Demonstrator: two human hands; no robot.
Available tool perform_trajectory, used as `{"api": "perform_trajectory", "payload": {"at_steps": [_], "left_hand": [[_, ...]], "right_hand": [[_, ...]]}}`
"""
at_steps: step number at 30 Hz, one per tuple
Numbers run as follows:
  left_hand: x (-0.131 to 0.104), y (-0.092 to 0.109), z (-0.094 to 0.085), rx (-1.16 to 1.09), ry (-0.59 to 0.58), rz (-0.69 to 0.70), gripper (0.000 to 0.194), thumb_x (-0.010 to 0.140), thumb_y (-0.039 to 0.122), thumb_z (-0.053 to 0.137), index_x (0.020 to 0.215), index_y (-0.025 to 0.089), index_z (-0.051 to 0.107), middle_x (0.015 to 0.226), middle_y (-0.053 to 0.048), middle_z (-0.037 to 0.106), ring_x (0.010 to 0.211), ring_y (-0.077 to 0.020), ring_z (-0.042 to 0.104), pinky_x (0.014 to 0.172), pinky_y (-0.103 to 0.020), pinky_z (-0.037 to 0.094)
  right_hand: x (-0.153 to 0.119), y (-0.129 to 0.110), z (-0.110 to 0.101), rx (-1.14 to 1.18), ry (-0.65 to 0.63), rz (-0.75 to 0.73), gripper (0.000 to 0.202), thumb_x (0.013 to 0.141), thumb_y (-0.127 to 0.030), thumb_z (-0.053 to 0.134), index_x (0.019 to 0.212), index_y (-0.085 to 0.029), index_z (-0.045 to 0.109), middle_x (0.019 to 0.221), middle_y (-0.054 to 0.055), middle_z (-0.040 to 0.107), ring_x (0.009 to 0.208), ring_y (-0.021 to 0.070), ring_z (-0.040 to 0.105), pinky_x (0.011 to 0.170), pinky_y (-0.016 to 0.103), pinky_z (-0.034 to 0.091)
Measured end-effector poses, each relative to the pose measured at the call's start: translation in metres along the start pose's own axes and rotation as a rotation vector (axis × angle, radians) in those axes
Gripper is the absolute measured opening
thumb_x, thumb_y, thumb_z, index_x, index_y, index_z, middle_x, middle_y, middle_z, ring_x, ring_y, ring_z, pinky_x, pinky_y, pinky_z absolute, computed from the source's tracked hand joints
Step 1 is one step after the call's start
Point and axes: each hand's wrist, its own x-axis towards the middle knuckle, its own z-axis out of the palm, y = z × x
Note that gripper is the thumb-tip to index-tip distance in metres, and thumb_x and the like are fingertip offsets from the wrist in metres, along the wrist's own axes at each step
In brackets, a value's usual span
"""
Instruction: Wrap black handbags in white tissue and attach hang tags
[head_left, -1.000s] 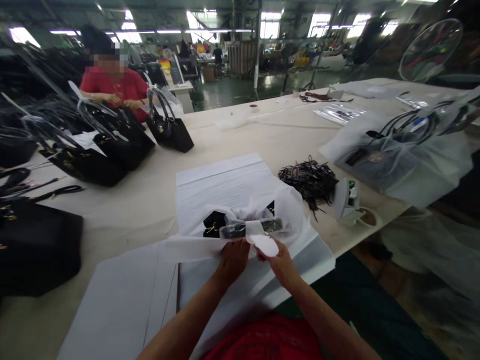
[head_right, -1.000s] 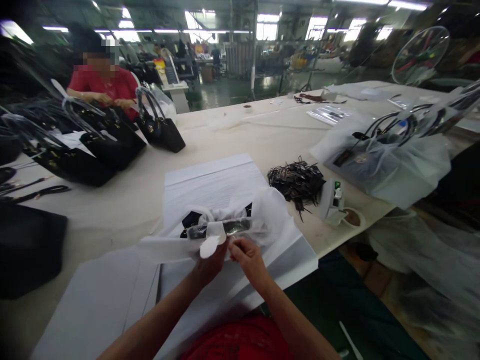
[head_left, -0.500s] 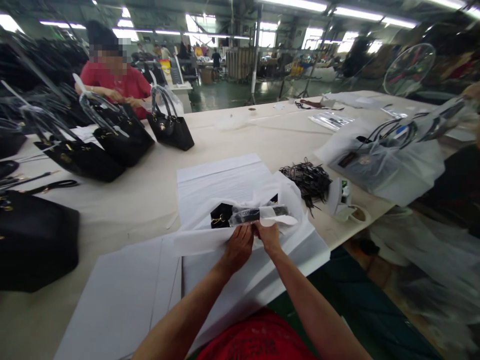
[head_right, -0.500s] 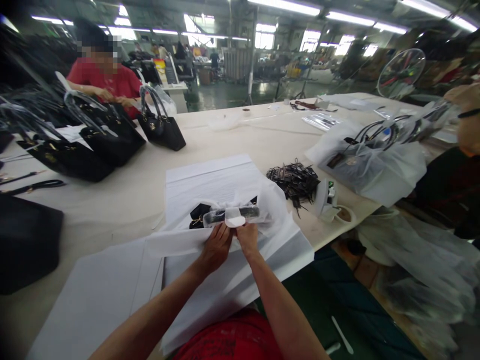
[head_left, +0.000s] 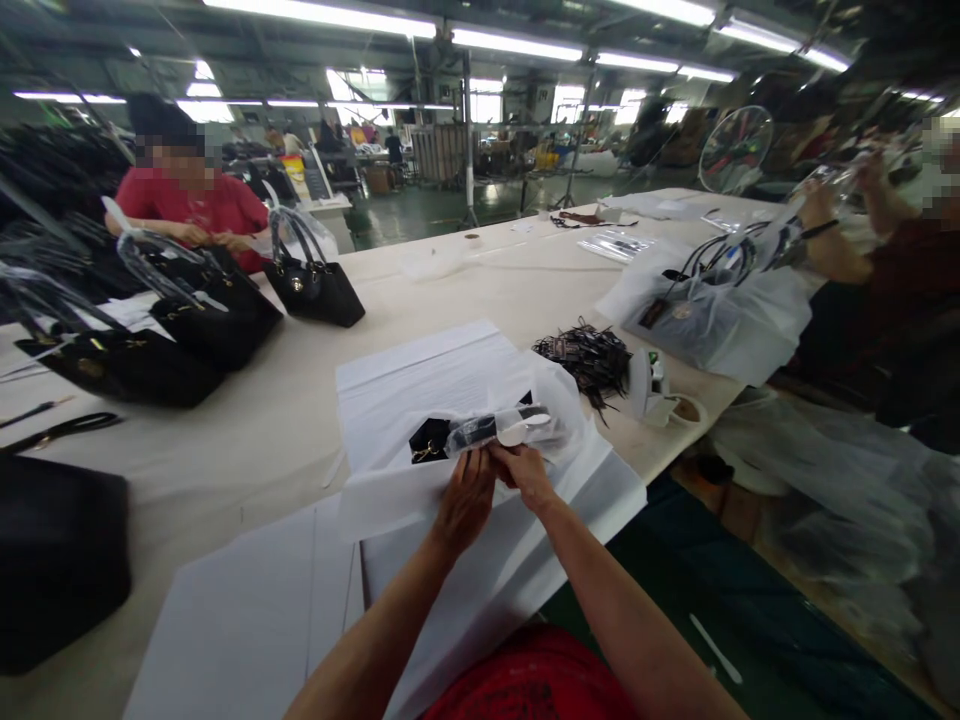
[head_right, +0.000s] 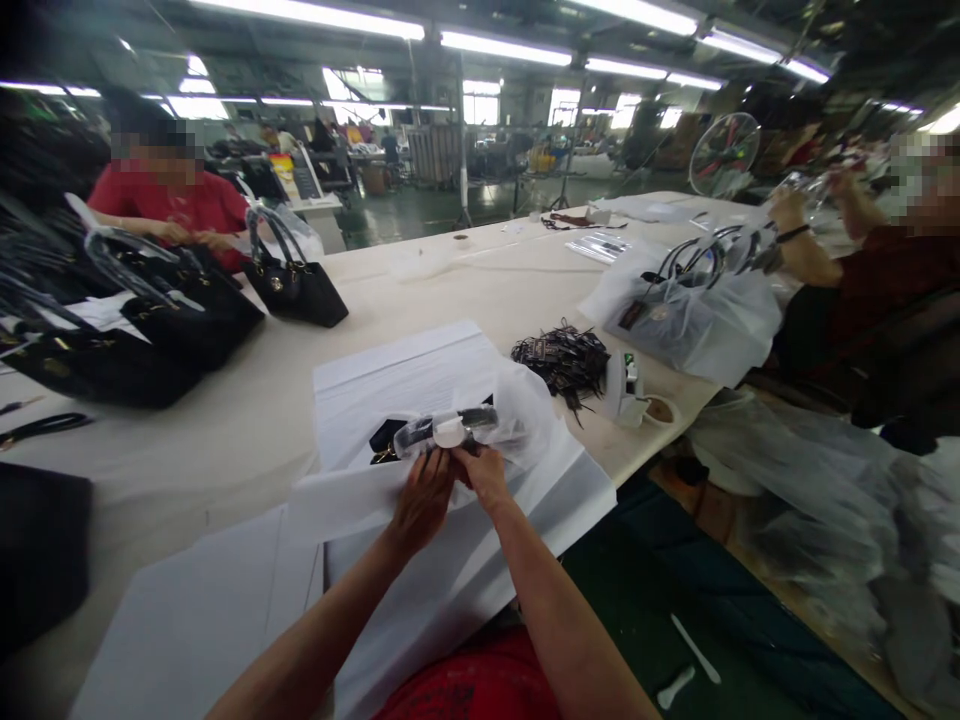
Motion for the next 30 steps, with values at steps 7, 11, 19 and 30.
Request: {"api": "perform_trajectory", "payload": {"at_steps": [7,11,19,30], "left_hand": [[-0.001,-0.002,0.003,-0.012,0.061,0.013,0.047,0.079,0.002,0.033,0.125,-0.002,0.044,0.122,-0.020,0.054,0.120,-0.0292,0.046,0.097,-0.044,0.042],[0.002,-0.003,-0.014,-0.119,0.151,0.049,0.037,0.081,0.005,0.037,0.114,0.002,0.053,0.109,-0.018,0.060,0.112,-0.0262,0.052,0.095,-0.041,0.042],[0.067,-0.044,-0.103,-0.278,0.454,-0.327,0.041,0.074,0.028,0.063,0.111,0.013,0.052,0.110,-0.016,0.057,0.111,-0.0288,0.049,0.094,-0.044,0.038],[0.135,-0.083,-0.103,-1.340,0.301,-0.968,0.024,0.051,0.028,0.074,0.053,0.015,0.053,0.040,0.009,0.038,0.042,-0.0056,0.033,0.043,-0.020,0.023]], "right_hand": [[-0.005,0.010,-0.002,0.067,0.093,0.095,0.037,0.062,-0.052,0.066,0.054,-0.017,0.053,0.039,-0.005,0.046,0.034,0.0079,0.042,0.031,0.019,0.030],[-0.003,0.022,-0.007,0.058,0.091,0.108,0.041,0.061,-0.055,0.066,0.051,-0.019,0.050,0.037,-0.006,0.043,0.032,0.0072,0.039,0.030,0.019,0.028],[-0.014,0.068,-0.018,-0.109,0.054,0.070,0.031,0.075,-0.043,0.056,0.056,-0.018,0.056,0.043,-0.004,0.051,0.040,0.0085,0.048,0.041,0.020,0.038],[-0.019,0.091,-0.030,-0.393,0.094,-0.106,0.018,0.070,-0.017,0.061,0.086,-0.022,0.067,0.086,0.001,0.069,0.081,0.0170,0.064,0.074,0.027,0.047]]}}
